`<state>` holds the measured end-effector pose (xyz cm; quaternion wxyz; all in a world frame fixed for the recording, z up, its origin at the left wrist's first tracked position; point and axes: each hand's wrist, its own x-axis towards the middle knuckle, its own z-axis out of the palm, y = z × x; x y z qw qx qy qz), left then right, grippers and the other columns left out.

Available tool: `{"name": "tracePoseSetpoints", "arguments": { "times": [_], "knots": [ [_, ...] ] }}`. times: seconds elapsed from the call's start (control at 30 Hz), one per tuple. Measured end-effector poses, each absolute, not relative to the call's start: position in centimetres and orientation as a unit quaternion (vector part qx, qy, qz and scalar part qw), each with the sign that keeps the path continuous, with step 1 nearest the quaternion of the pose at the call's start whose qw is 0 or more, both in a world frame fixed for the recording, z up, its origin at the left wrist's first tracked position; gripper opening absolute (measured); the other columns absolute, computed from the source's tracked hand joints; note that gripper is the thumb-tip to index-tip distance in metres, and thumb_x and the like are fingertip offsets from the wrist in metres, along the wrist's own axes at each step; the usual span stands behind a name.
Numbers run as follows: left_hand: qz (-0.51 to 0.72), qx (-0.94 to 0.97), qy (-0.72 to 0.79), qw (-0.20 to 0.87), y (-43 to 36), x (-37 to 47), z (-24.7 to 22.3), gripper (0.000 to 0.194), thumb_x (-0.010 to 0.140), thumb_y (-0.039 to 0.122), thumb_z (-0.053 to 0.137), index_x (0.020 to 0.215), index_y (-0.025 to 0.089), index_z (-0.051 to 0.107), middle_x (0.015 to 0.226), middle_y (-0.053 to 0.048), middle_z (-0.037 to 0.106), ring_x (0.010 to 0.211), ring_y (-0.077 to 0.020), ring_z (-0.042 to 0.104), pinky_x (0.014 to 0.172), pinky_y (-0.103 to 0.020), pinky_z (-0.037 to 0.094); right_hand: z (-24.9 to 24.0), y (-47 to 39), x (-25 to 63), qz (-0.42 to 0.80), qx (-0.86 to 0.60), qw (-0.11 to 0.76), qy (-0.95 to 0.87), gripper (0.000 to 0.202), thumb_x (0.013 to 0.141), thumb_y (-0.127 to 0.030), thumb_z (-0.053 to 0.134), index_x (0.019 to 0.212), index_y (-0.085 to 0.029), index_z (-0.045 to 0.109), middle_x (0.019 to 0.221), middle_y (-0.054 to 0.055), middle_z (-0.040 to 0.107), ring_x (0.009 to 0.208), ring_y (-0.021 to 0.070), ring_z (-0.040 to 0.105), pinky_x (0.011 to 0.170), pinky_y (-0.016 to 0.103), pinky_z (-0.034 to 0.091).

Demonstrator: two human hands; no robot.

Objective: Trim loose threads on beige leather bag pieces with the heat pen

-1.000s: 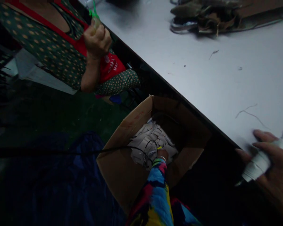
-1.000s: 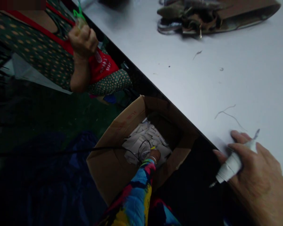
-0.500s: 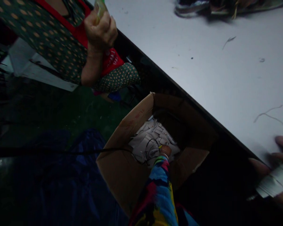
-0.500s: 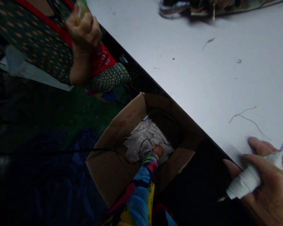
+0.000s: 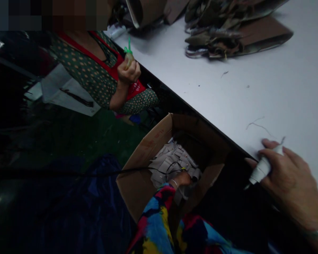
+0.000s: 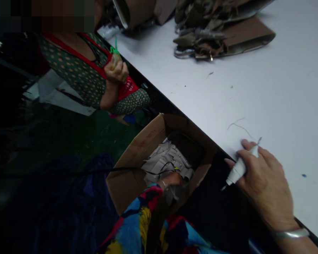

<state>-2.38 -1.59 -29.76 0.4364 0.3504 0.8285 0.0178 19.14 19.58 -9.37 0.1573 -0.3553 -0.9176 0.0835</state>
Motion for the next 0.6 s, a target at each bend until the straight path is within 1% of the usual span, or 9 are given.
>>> {"name": "tracePoseSetpoints", "arguments": {
  "times": [0.13,0.2,0.27,0.3,0.37,0.43,0.5,0.53,0.6],
  "knots": [
    [0.058,0.380,0.841,0.380,-1.2,-2.3,-26.4,0.022,0.100,0.038,0.069,0.102,0.016,0.072,0.099,-0.004,0.071,0.091,-0.0202,0.070,0.084,-0.034,0.060,-10.1,19.8,19.1,0.099,-0.333,0.203,-0.915,0.043,0.109,-0.054,0.041,0.116,-0.015,0.059,0.143,0.023,0.060,0.134,0.0420,0.055,0.111,0.058,0.048],
    [0.104,0.396,0.852,0.326,-0.3,-2.3,-24.2,0.025,0.102,0.036,0.064,0.092,0.016,0.074,0.091,-0.006,0.073,0.086,-0.0189,0.070,0.082,-0.033,0.057,-10.8,20.1,19.3,0.120,-0.323,0.249,-0.905,0.040,0.108,-0.052,0.046,0.117,-0.016,0.059,0.141,0.023,0.062,0.133,0.0399,0.057,0.109,0.056,0.051],
    [0.161,0.410,0.857,0.268,0.6,-2.1,-21.5,0.027,0.102,0.034,0.060,0.089,0.018,0.077,0.089,-0.008,0.076,0.084,-0.0192,0.070,0.079,-0.030,0.052,-11.2,20.1,19.6,0.139,-0.310,0.296,-0.893,0.038,0.107,-0.052,0.050,0.118,-0.017,0.059,0.139,0.022,0.063,0.133,0.0394,0.059,0.105,0.057,0.053],
    [0.191,0.415,0.857,0.240,1.1,-2.0,-20.0,0.027,0.101,0.034,0.058,0.093,0.019,0.079,0.089,-0.009,0.076,0.084,-0.0194,0.070,0.078,-0.029,0.050,-11.3,20.0,19.7,0.148,-0.305,0.324,-0.884,0.037,0.107,-0.053,0.050,0.118,-0.018,0.060,0.138,0.022,0.065,0.133,0.0393,0.059,0.105,0.057,0.054],
    [0.243,0.424,0.851,0.189,1.8,-1.6,-16.8,0.027,0.100,0.033,0.058,0.113,0.022,0.079,0.089,-0.007,0.077,0.082,-0.0190,0.070,0.077,-0.028,0.048,-10.7,19.2,20.2,0.168,-0.308,0.379,-0.857,0.037,0.106,-0.053,0.053,0.117,-0.019,0.060,0.135,0.020,0.067,0.131,0.0392,0.061,0.105,0.059,0.054],
    [0.313,0.426,0.835,0.154,2.2,-1.5,-13.4,0.039,0.099,0.032,0.058,0.135,0.021,0.070,0.078,-0.003,0.072,0.073,-0.0171,0.066,0.071,-0.027,0.046,-9.3,17.5,21.2,0.195,-0.344,0.434,-0.809,0.036,0.104,-0.054,0.058,0.117,-0.021,0.060,0.134,0.017,0.068,0.129,0.0384,0.063,0.107,0.060,0.053],
    [0.449,0.406,0.778,0.168,2.3,-1.8,-9.9,0.046,0.096,0.034,0.063,0.140,0.018,0.066,0.065,0.002,0.063,0.059,-0.0145,0.056,0.062,-0.025,0.042,-7.3,15.2,22.7,0.224,-0.374,0.473,-0.766,0.039,0.101,-0.056,0.064,0.119,-0.022,0.059,0.134,0.014,0.069,0.126,0.0372,0.065,0.107,0.058,0.053],
    [0.533,0.384,0.728,0.196,2.2,-2.3,-8.2,0.045,0.094,0.037,0.067,0.134,0.017,0.070,0.060,0.003,0.058,0.054,-0.0130,0.050,0.057,-0.025,0.038,-6.2,13.9,23.7,0.231,-0.386,0.484,-0.751,0.040,0.099,-0.057,0.066,0.119,-0.023,0.059,0.134,0.013,0.069,0.122,0.0363,0.067,0.105,0.055,0.054],
    [0.672,0.330,0.605,0.270,1.6,-3.6,-4.8,0.036,0.085,0.044,0.079,0.107,0.015,0.079,0.054,0.004,0.051,0.048,-0.0099,0.039,0.051,-0.024,0.030,-4.0,11.5,26.2,0.231,-0.410,0.506,-0.723,0.039,0.098,-0.057,0.067,0.119,-0.025,0.058,0.131,0.011,0.072,0.117,0.0350,0.070,0.100,0.051,0.056]
  ]
}}
